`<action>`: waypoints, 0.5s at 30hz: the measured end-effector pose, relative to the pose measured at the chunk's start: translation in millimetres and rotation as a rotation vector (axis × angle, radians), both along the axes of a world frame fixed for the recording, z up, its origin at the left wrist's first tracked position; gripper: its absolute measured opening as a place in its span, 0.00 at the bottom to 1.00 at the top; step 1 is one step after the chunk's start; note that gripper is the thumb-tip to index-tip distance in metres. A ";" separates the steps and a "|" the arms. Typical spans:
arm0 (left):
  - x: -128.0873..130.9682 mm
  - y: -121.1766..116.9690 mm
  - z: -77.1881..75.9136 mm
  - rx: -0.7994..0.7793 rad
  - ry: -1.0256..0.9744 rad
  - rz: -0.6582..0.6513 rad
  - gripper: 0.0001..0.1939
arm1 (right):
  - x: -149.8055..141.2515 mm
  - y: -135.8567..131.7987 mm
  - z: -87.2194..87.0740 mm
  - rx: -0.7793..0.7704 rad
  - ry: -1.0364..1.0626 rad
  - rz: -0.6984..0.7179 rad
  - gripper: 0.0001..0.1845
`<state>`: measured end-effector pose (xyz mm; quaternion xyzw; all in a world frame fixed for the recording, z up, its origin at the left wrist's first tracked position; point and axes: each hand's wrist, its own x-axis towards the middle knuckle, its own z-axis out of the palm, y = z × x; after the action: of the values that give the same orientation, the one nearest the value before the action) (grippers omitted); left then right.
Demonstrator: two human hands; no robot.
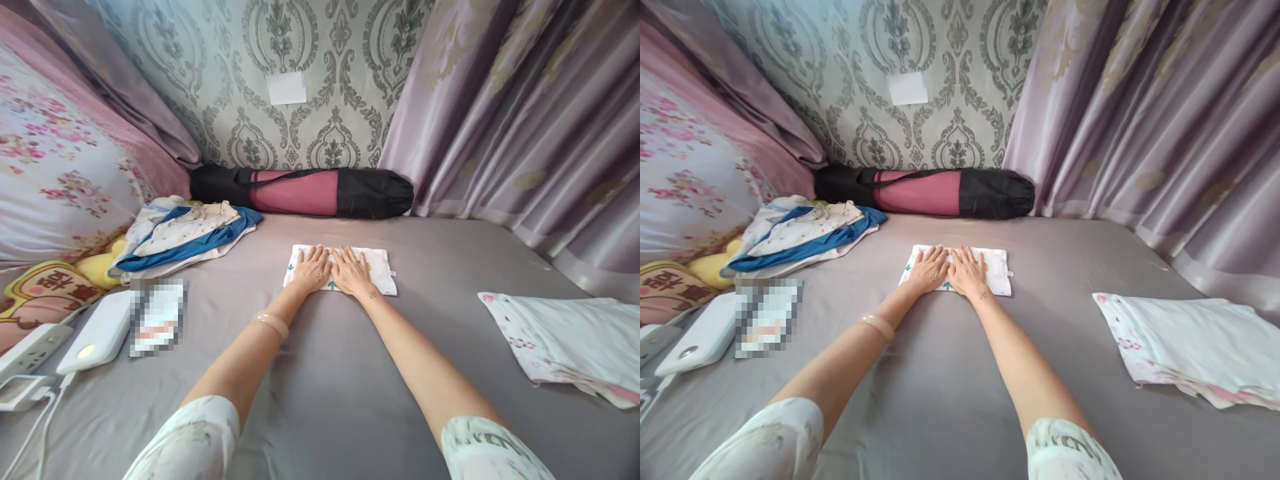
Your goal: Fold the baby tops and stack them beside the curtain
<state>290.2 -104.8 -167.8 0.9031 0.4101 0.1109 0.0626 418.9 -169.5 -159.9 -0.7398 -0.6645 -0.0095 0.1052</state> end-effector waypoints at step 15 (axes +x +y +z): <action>-10.4 1.9 4.0 0.003 0.084 0.157 0.32 | 12.6 -3.5 -1.2 -0.015 0.029 -0.213 0.31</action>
<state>279.7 -102.8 -163.8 0.8722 0.4815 0.0781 0.0351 431.5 -173.0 -161.0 -0.8072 -0.5804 -0.0048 0.1076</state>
